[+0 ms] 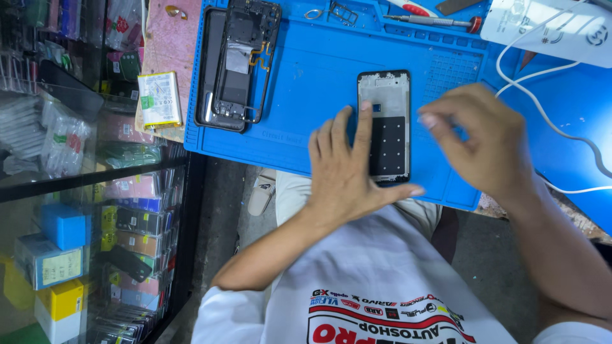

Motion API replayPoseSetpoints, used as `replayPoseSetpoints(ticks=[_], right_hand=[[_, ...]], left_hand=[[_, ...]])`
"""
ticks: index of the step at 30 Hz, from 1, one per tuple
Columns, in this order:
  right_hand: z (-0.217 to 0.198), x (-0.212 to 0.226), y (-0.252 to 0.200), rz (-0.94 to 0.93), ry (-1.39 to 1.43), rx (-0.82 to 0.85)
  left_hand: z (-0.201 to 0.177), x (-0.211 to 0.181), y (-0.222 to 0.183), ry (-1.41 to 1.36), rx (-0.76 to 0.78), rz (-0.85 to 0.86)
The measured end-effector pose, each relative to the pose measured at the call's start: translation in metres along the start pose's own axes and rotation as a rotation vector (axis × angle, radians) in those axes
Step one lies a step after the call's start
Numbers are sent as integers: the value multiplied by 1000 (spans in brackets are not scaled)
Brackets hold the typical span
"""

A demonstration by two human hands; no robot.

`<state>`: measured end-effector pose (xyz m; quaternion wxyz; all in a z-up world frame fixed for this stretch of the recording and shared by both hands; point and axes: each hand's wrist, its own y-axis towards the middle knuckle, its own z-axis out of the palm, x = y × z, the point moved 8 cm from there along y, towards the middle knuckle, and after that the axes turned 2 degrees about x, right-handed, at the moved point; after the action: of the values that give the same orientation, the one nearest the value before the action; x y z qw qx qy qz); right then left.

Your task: The person cleans and reassembles internal components of a mobile phone using a brush and a pry tool on a blue repair mat.

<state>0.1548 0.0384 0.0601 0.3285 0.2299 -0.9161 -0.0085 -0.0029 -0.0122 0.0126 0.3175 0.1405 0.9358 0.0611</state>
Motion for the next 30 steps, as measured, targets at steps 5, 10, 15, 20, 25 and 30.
replayPoseSetpoints(ticks=[5, 10, 15, 20, 25, 30], right_hand=[[-20, -25, -19, 129, 49, -210], [-23, -36, -26, 225, 70, -236], [-8, -24, -17, 158, 16, -141], [31, 9, 5, 1, -66, -36], [65, 31, 32, -42, -107, -61], [71, 33, 37, -14, -139, -62]], left_hand=[[21, -9, 19, 9, 28, -101], [17, 9, 47, -304, 270, 147], [-11, 36, 53, -269, 243, 259], [-27, 59, 33, -170, 134, 104], [-21, 64, 28, -146, 137, 51], [-20, 67, 29, -142, 148, 50]])
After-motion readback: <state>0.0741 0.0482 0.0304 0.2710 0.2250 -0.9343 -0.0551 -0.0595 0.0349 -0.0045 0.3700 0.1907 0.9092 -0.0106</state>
